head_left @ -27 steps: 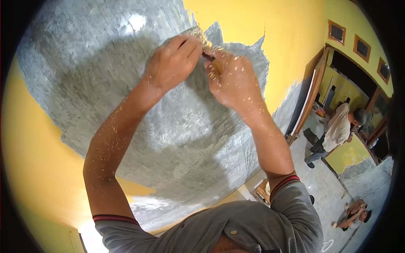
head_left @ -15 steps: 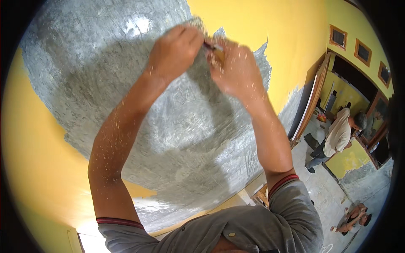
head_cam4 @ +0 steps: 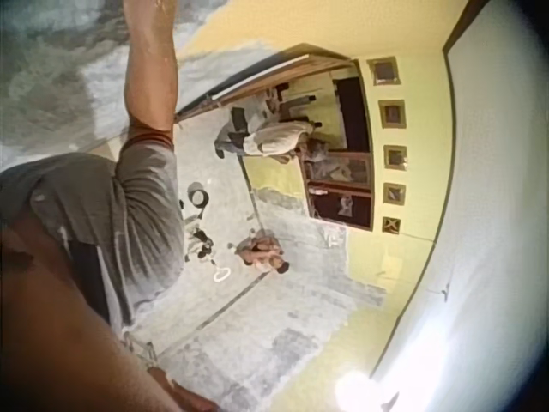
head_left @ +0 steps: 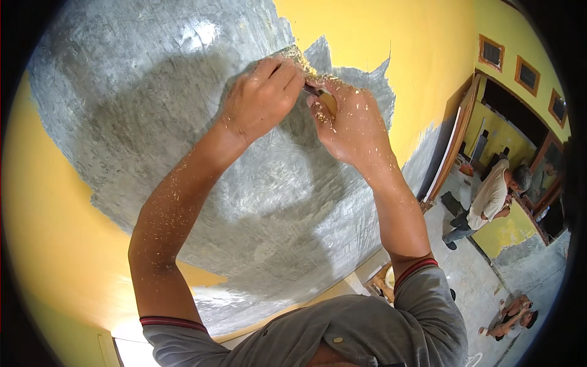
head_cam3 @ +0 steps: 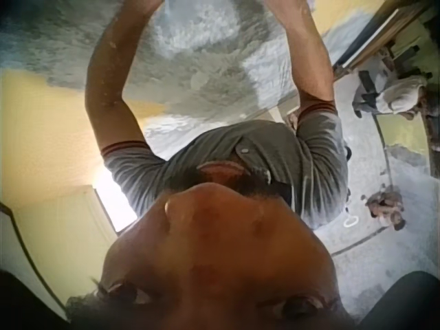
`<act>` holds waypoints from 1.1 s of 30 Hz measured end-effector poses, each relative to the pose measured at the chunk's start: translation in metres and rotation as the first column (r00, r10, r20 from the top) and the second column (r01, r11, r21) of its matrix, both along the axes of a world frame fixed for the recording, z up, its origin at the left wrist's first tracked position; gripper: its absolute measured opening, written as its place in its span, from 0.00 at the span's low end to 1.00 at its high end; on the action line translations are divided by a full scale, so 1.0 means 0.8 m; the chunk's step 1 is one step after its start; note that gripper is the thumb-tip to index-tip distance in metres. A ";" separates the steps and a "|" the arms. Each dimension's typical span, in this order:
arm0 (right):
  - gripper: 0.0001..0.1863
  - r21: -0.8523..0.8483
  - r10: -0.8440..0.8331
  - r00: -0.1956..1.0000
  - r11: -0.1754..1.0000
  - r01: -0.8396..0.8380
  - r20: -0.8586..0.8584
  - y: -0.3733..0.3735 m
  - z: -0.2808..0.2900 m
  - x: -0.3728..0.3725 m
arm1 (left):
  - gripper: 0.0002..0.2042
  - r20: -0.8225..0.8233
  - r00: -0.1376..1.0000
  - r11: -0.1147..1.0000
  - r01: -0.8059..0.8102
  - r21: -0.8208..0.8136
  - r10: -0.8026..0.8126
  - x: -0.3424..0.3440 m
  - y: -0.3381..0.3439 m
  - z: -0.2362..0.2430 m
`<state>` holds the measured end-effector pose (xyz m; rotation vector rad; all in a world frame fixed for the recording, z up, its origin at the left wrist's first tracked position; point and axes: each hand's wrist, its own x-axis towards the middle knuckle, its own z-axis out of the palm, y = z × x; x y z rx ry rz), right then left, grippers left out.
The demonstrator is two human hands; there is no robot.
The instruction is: The person applies plaster onto a wall using a scraper and touches the wall surface by hand.
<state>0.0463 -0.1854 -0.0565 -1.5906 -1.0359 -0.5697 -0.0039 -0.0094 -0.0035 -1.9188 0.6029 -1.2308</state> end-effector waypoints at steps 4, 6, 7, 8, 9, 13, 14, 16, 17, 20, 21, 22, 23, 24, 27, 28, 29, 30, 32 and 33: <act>0.15 -0.024 -0.043 0.999 0.999 0.042 -0.012 0.005 0.020 0.005 | 0.08 0.059 0.998 1.000 -0.015 -0.005 0.015 0.004 -0.008 0.033; 0.15 0.014 -0.051 0.998 0.999 0.050 0.021 0.007 0.019 0.008 | 0.08 0.067 0.998 1.000 0.000 0.017 -0.002 0.004 -0.005 0.028; 0.15 0.012 -0.026 1.000 1.000 0.026 0.004 0.006 0.011 0.009 | 0.08 0.070 0.997 0.998 0.016 0.055 -0.020 0.005 -0.001 0.022; 0.15 0.009 -0.001 1.000 1.000 0.002 -0.012 0.007 0.008 0.010 | 0.07 0.073 0.997 0.995 0.031 0.094 -0.038 0.005 0.003 0.020; 0.15 0.016 -0.005 1.000 1.000 0.005 -0.007 0.008 0.018 0.015 | 0.07 0.078 0.996 0.994 0.035 0.101 -0.043 0.011 0.004 0.028; 0.15 0.016 -0.098 0.993 0.995 0.097 0.068 0.005 0.050 0.024 | 0.05 0.092 0.996 0.996 0.012 0.087 -0.020 0.014 -0.009 0.072; 0.15 0.016 -0.100 0.992 0.995 0.099 0.071 0.005 0.050 0.025 | 0.04 0.091 0.996 0.996 0.004 0.088 -0.012 0.013 -0.010 0.068; 0.15 0.035 -0.096 0.988 0.995 0.093 0.117 0.013 0.032 0.027 | 0.04 0.104 0.991 0.990 0.070 0.124 -0.083 0.016 0.000 0.050; 0.15 0.057 -0.097 0.986 0.994 0.090 0.136 0.019 0.028 0.029 | 0.04 0.116 0.982 0.978 0.132 0.159 -0.152 0.019 0.007 0.047; 0.15 0.049 -0.079 0.994 0.996 0.076 0.078 0.014 0.055 0.023 | 0.05 0.113 0.991 0.987 0.051 0.155 -0.069 0.021 0.001 0.087; 0.15 0.019 -0.039 0.999 0.999 0.039 0.012 0.017 0.066 0.021 | 0.04 0.101 0.993 0.987 0.050 0.152 -0.066 0.019 0.002 0.093; 0.15 0.019 -0.031 0.999 0.999 0.031 0.012 0.013 0.062 0.022 | 0.04 0.101 0.993 0.987 0.042 0.152 -0.058 0.016 0.000 0.088; 0.15 0.027 -0.023 0.999 0.999 0.021 0.040 0.004 0.054 0.024 | 0.03 0.075 0.997 0.993 0.009 0.115 -0.018 0.012 -0.005 0.077; 0.15 0.035 -0.025 0.997 0.999 0.022 0.068 -0.001 0.048 0.026 | 0.03 0.047 0.999 0.997 -0.014 0.078 0.011 0.013 -0.008 0.069; 0.14 0.077 -0.052 0.987 0.996 0.040 0.152 0.008 0.032 0.023 | 0.03 0.049 0.991 0.984 0.119 0.135 -0.126 0.021 -0.002 0.055; 0.14 0.080 -0.051 0.987 0.996 0.039 0.153 0.008 0.041 0.021 | 0.03 0.051 0.991 0.984 0.117 0.137 -0.125 0.020 -0.001 0.062; 0.14 0.075 -0.060 0.990 0.996 0.051 0.126 0.010 0.055 0.020 | 0.03 0.082 0.994 0.989 0.054 0.138 -0.066 0.019 0.000 0.077; 0.14 0.063 -0.074 0.993 0.996 0.069 0.090 0.009 0.062 0.017 | 0.04 0.105 0.994 0.991 -0.003 0.131 -0.011 0.019 0.000 0.084; 0.14 0.050 -0.074 0.995 0.996 0.070 0.072 0.008 0.049 0.015 | 0.04 0.068 0.998 0.993 -0.003 0.121 -0.005 0.016 -0.001 0.076; 0.14 0.047 -0.065 0.996 0.997 0.062 0.069 0.011 0.044 0.016 | 0.04 0.053 0.998 0.995 0.015 0.096 -0.020 0.012 0.000 0.063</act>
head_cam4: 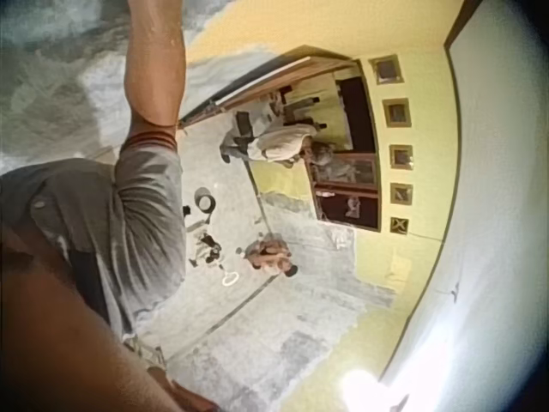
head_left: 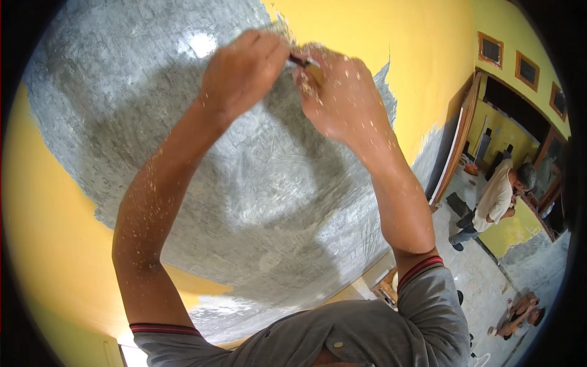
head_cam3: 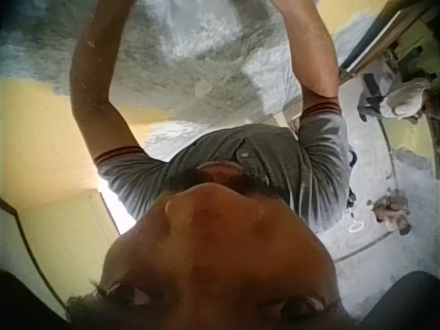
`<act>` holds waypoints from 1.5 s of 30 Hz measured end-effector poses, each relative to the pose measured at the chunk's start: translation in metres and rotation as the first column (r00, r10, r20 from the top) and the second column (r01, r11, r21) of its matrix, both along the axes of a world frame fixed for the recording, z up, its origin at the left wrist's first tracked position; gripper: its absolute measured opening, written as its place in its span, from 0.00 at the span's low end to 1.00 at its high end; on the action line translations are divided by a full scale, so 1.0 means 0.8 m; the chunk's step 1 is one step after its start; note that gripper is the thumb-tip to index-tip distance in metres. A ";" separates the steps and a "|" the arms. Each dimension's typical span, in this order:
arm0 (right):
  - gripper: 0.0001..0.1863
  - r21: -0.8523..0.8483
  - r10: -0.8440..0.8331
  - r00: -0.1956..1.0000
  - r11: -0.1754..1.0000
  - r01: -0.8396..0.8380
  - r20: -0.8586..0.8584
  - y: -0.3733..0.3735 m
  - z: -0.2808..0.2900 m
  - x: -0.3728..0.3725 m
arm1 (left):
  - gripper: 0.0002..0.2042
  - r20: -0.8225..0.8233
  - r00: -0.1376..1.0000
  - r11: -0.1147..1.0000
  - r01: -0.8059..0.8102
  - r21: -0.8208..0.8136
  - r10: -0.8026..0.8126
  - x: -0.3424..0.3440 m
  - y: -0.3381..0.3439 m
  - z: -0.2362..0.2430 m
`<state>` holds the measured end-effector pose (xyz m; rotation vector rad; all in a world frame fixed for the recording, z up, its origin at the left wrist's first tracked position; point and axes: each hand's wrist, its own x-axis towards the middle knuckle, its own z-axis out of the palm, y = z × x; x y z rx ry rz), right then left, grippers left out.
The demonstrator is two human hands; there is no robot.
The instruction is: The person applies plaster onto a wall using a scraper and touches the wall surface by hand.
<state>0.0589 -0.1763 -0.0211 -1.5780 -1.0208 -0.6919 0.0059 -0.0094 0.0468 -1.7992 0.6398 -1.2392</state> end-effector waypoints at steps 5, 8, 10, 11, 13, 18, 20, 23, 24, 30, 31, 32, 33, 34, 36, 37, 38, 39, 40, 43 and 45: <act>0.14 0.006 -0.033 0.999 0.999 0.032 0.042 -0.002 0.011 0.002 | 0.04 0.051 0.999 0.999 -0.002 0.036 0.000 0.008 0.008 0.013; 0.14 -0.036 -0.019 1.000 0.999 0.019 -0.009 -0.006 -0.001 -0.008 | 0.04 -0.008 0.999 0.999 -0.035 -0.013 0.035 0.001 0.005 0.003; 0.14 -0.043 -0.029 0.999 0.999 0.031 0.036 -0.003 -0.006 -0.006 | 0.03 -0.005 0.999 0.999 0.032 -0.002 -0.032 0.002 0.007 -0.005; 0.14 -0.013 -0.014 0.999 1.000 0.014 0.035 0.000 -0.004 -0.001 | 0.03 -0.007 0.995 0.995 0.097 0.006 -0.097 0.003 0.008 -0.008; 0.14 0.016 0.005 1.000 1.000 -0.006 0.031 0.000 0.006 0.000 | 0.03 0.040 0.996 0.997 0.075 -0.016 -0.074 0.005 0.003 0.009; 0.14 -0.045 0.001 1.000 0.999 -0.001 -0.017 -0.006 -0.008 -0.011 | 0.05 -0.010 0.999 0.997 0.042 -0.065 -0.043 -0.005 0.004 -0.010; 0.14 -0.010 -0.006 1.000 1.000 0.007 0.022 0.002 -0.004 -0.005 | 0.05 0.007 0.998 0.996 0.068 -0.057 -0.068 -0.002 0.007 -0.009; 0.14 0.000 -0.012 0.999 1.000 0.012 0.030 0.000 0.008 -0.004 | 0.05 -0.028 0.999 0.999 0.037 -0.036 -0.038 -0.003 0.002 0.019; 0.14 -0.015 -0.024 1.000 1.000 0.024 0.010 0.000 0.010 -0.004 | 0.06 -0.016 1.000 0.999 0.026 -0.037 -0.026 -0.003 0.003 0.015; 0.14 0.009 -0.078 0.995 0.997 0.078 0.065 0.015 0.013 -0.007 | 0.09 -0.034 0.995 0.995 0.092 -0.033 -0.093 -0.002 0.011 0.023; 0.14 0.004 -0.069 0.996 0.998 0.069 0.061 0.017 0.013 -0.003 | 0.09 -0.047 0.997 0.998 0.055 -0.007 -0.055 -0.005 0.013 0.032; 0.13 0.027 -0.043 0.996 0.999 0.041 0.076 0.017 0.011 0.003 | 0.08 -0.037 0.999 1.000 0.028 -0.004 -0.028 -0.003 0.012 0.031; 0.13 0.052 -0.021 0.995 0.999 0.016 0.097 0.007 0.009 0.004 | 0.08 -0.036 0.999 1.000 0.024 -0.008 -0.024 -0.006 0.004 0.022; 0.13 -0.003 0.016 1.000 1.000 -0.016 0.004 0.001 0.004 -0.003 | 0.09 -0.042 0.998 0.999 0.049 -0.010 -0.050 -0.006 0.005 0.009; 0.13 0.027 -0.013 0.997 1.000 0.011 0.074 0.010 0.000 0.004 | 0.09 -0.023 0.994 0.994 0.106 0.019 -0.106 -0.002 0.006 0.001; 0.14 0.059 -0.051 0.989 0.997 0.043 0.139 0.011 0.001 0.007 | 0.09 -0.021 0.994 0.993 0.112 0.023 -0.111 0.001 0.005 0.012; 0.14 0.062 -0.057 0.988 0.997 0.049 0.141 0.010 0.008 0.013 | 0.08 -0.008 0.999 0.998 0.052 0.028 -0.051 0.005 0.005 0.032; 0.14 0.036 -0.047 0.997 0.998 0.045 0.066 0.008 0.025 0.008 | 0.07 0.000 1.000 0.999 -0.021 0.029 0.021 0.003 0.004 0.043; 0.14 0.009 -0.040 0.999 0.999 0.040 -0.010 0.008 0.034 0.005 | 0.05 -0.008 1.000 0.999 0.018 0.026 -0.018 0.001 0.002 0.046; 0.15 -0.060 -0.060 0.992 0.996 0.067 0.112 -0.003 0.013 0.009 | 0.05 -0.005 0.998 0.998 0.067 -0.001 -0.067 0.003 0.002 0.017; 0.16 -0.068 -0.064 0.992 0.995 0.071 0.106 0.002 0.017 0.010 | 0.06 -0.014 0.998 0.997 0.069 -0.020 -0.069 0.005 0.012 0.015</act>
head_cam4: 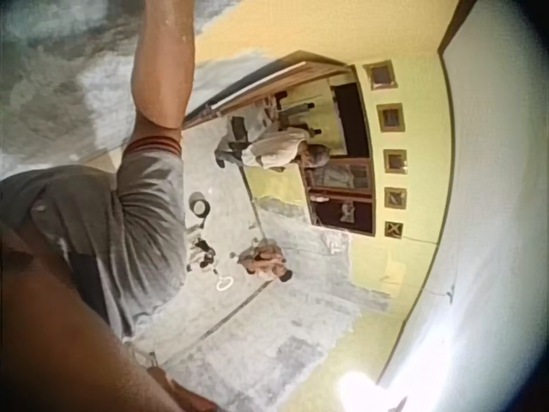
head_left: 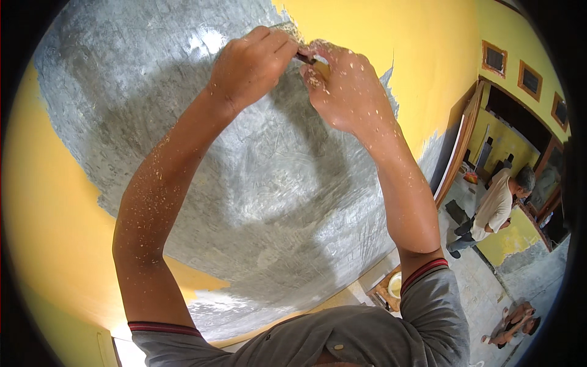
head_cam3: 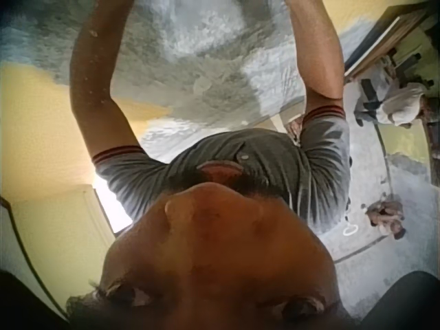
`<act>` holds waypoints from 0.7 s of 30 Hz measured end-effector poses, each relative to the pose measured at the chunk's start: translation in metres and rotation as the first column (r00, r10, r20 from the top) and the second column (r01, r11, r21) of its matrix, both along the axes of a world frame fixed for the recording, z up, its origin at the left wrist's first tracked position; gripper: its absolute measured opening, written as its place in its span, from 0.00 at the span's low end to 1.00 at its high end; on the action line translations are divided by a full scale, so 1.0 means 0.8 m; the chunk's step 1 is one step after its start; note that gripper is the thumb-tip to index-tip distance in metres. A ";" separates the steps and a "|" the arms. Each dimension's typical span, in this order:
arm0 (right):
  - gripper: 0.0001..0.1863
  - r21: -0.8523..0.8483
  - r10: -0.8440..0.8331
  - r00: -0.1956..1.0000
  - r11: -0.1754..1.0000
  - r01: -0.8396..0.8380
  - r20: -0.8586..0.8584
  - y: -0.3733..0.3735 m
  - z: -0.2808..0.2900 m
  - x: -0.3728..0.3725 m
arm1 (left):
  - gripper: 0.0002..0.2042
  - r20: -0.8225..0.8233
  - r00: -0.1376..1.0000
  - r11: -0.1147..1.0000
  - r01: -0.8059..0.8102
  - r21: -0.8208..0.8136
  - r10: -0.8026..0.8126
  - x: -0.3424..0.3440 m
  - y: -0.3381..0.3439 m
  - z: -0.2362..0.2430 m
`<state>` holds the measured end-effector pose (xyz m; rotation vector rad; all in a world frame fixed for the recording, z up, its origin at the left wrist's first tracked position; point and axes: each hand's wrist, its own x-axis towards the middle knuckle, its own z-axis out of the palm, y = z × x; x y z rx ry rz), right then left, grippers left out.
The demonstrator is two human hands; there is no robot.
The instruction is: The person applies plaster onto a wall using a scraper and touches the wall surface by hand.
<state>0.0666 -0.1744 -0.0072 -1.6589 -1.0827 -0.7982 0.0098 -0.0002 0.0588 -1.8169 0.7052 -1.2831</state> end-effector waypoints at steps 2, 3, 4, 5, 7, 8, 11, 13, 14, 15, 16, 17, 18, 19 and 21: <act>0.17 -0.003 -0.028 1.000 1.000 0.028 -0.003 -0.008 0.016 -0.004 | 0.06 0.059 0.998 0.998 0.016 0.058 -0.020 0.008 -0.003 0.030; 0.17 0.011 -0.018 0.999 1.000 0.019 -0.039 -0.007 0.031 -0.008 | 0.06 0.048 0.999 0.998 -0.013 0.054 0.010 0.002 -0.008 0.044; 0.17 0.025 -0.008 0.997 1.000 0.010 -0.076 -0.008 0.040 -0.009 | 0.06 0.047 0.999 0.998 -0.013 0.054 0.011 0.002 -0.010 0.042; 0.17 -0.006 -0.044 0.998 0.999 0.044 -0.054 -0.013 0.040 -0.006 | 0.06 0.032 0.999 0.999 -0.022 0.044 0.020 0.001 -0.015 0.038; 0.17 0.010 -0.008 0.999 1.000 0.009 -0.034 -0.006 0.012 -0.006 | 0.05 0.022 1.000 1.000 -0.006 0.011 0.006 -0.002 -0.011 0.016; 0.17 0.027 0.015 1.000 1.000 -0.014 -0.017 -0.003 0.004 -0.005 | 0.05 0.029 1.000 1.000 -0.005 0.013 0.005 0.000 -0.005 0.016; 0.15 -0.024 -0.005 0.996 1.000 0.003 -0.087 -0.010 0.035 -0.005 | 0.06 0.036 0.999 0.999 -0.029 0.035 0.028 0.005 -0.008 0.036; 0.14 -0.101 0.003 0.985 0.995 -0.021 -0.173 -0.021 0.053 -0.005 | 0.06 0.033 0.999 0.999 -0.028 0.026 0.027 0.000 -0.017 0.042; 0.14 -0.105 0.007 0.984 0.994 -0.026 -0.175 -0.021 0.043 -0.003 | 0.06 0.034 0.999 1.000 -0.022 0.022 0.021 -0.003 -0.020 0.041; 0.15 -0.063 0.021 0.997 0.998 -0.025 -0.073 -0.017 0.025 0.001 | 0.07 -0.022 0.998 0.998 -0.060 -0.017 0.059 -0.008 -0.020 0.026; 0.16 -0.014 0.028 0.999 1.000 -0.028 0.038 -0.010 0.014 0.003 | 0.07 -0.015 0.998 0.998 -0.059 -0.014 0.059 -0.006 -0.013 0.019; 0.16 0.015 0.053 0.997 0.999 -0.052 -0.049 -0.001 0.008 0.003 | 0.07 0.010 0.999 0.999 -0.036 -0.030 0.036 -0.003 -0.005 0.013; 0.16 0.017 0.048 0.998 0.999 -0.047 -0.049 0.004 0.017 0.003 | 0.08 0.030 1.000 0.999 -0.006 -0.046 0.008 -0.001 -0.003 0.011; 0.16 0.024 0.021 0.999 1.000 -0.020 -0.045 0.006 0.033 0.003 | 0.08 0.049 0.999 1.000 -0.015 -0.026 0.016 -0.001 -0.006 0.028; 0.16 0.024 -0.003 0.999 1.000 0.004 -0.047 -0.001 0.045 0.000 | 0.09 0.040 0.999 1.000 0.005 -0.027 -0.004 -0.001 -0.013 0.047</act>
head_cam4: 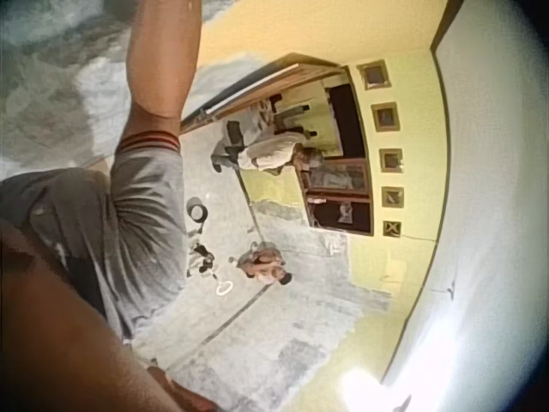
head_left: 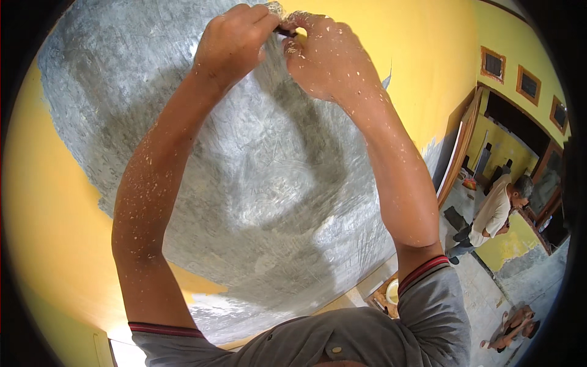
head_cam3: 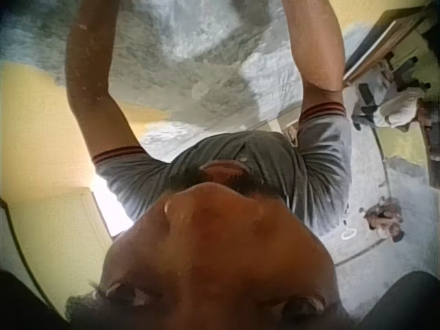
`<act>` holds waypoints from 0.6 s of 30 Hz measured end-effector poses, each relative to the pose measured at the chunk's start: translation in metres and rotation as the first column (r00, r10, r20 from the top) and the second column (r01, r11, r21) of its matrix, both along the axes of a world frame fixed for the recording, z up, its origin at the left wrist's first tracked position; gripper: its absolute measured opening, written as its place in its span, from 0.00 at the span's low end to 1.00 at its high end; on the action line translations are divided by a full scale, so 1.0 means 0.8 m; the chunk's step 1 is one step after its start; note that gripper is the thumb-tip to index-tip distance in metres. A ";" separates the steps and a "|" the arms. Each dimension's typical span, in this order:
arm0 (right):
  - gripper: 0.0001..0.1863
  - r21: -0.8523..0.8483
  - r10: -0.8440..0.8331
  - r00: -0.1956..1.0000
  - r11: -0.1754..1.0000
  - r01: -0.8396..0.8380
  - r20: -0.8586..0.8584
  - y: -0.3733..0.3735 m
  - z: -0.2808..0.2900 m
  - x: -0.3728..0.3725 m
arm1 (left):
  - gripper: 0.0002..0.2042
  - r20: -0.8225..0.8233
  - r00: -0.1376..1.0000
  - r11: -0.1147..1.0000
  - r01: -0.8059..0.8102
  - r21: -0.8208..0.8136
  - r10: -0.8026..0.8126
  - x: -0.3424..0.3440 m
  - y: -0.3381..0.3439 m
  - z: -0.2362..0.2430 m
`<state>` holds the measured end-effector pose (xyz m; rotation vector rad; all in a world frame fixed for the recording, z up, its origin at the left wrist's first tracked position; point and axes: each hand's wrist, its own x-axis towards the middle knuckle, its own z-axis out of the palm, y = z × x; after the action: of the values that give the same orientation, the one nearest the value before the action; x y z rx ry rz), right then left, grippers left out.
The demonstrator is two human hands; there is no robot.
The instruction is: The person applies plaster onto a wall using a scraper and touches the wall surface by hand.
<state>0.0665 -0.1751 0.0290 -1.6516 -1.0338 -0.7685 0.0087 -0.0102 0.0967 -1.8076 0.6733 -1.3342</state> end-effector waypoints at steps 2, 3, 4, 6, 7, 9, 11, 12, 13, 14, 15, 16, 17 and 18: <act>0.15 -0.049 0.007 0.999 0.999 -0.009 -0.043 -0.013 -0.005 -0.004 | 0.10 -0.027 0.997 0.997 -0.072 -0.032 0.071 -0.004 -0.006 -0.013; 0.15 -0.051 0.021 0.999 0.998 -0.023 -0.040 -0.008 -0.018 -0.001 | 0.10 -0.024 0.996 0.996 -0.087 -0.034 0.086 -0.008 -0.005 -0.027; 0.16 0.004 0.042 0.999 0.999 -0.042 0.024 -0.002 -0.037 0.005 | 0.10 -0.028 0.999 0.998 -0.020 -0.052 0.018 -0.003 0.000 -0.043; 0.17 -0.077 -0.021 0.999 0.997 0.024 0.040 -0.002 -0.029 0.000 | 0.11 -0.010 1.000 0.998 0.016 -0.053 -0.016 0.001 0.017 -0.041; 0.17 -0.077 -0.028 0.999 0.997 0.031 0.040 -0.009 -0.011 -0.004 | 0.11 -0.010 1.000 0.998 0.022 -0.053 -0.023 0.004 0.012 -0.024; 0.17 -0.072 -0.018 0.996 0.997 0.012 -0.085 -0.016 0.017 -0.008 | 0.09 -0.015 1.000 1.000 0.001 -0.013 -0.002 0.003 0.002 0.009; 0.17 -0.137 0.008 0.995 0.990 -0.022 -0.101 -0.022 0.004 0.000 | 0.09 -0.021 1.000 1.000 0.000 -0.017 -0.001 -0.002 -0.007 -0.009; 0.17 -0.098 0.010 1.000 0.995 -0.010 0.003 -0.017 -0.016 0.007 | 0.09 -0.026 1.000 1.000 -0.004 -0.024 0.003 -0.006 -0.007 -0.025; 0.17 -0.057 0.009 0.994 0.998 -0.003 0.106 -0.009 -0.028 0.009 | 0.09 -0.033 0.999 0.999 -0.009 -0.031 0.008 -0.004 -0.002 -0.037; 0.16 -0.026 0.001 1.000 1.000 -0.001 0.017 0.000 -0.036 0.007 | 0.09 -0.018 1.000 0.999 -0.019 -0.032 0.019 -0.004 0.005 -0.041; 0.16 -0.021 -0.003 1.000 1.000 0.003 0.019 0.000 -0.026 0.005 | 0.09 -0.016 1.000 1.000 -0.015 -0.027 0.015 -0.005 0.005 -0.031; 0.16 -0.022 0.011 0.999 1.000 -0.011 0.035 -0.001 -0.011 0.004 | 0.09 0.004 1.000 1.000 -0.022 -0.001 0.022 -0.004 0.004 -0.016; 0.15 -0.023 0.025 0.998 0.999 -0.024 0.050 -0.004 -0.003 0.004 | 0.10 0.024 0.999 0.999 -0.029 0.025 0.028 -0.003 0.002 -0.004; 0.15 -0.025 0.026 0.998 0.999 -0.025 0.048 -0.005 -0.005 0.005 | 0.10 0.024 1.000 1.000 0.000 0.018 0.000 -0.001 0.001 -0.001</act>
<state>0.0707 -0.1789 0.0252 -1.6440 -1.1002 -0.7852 0.0082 -0.0091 0.0955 -1.7743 0.6705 -1.3433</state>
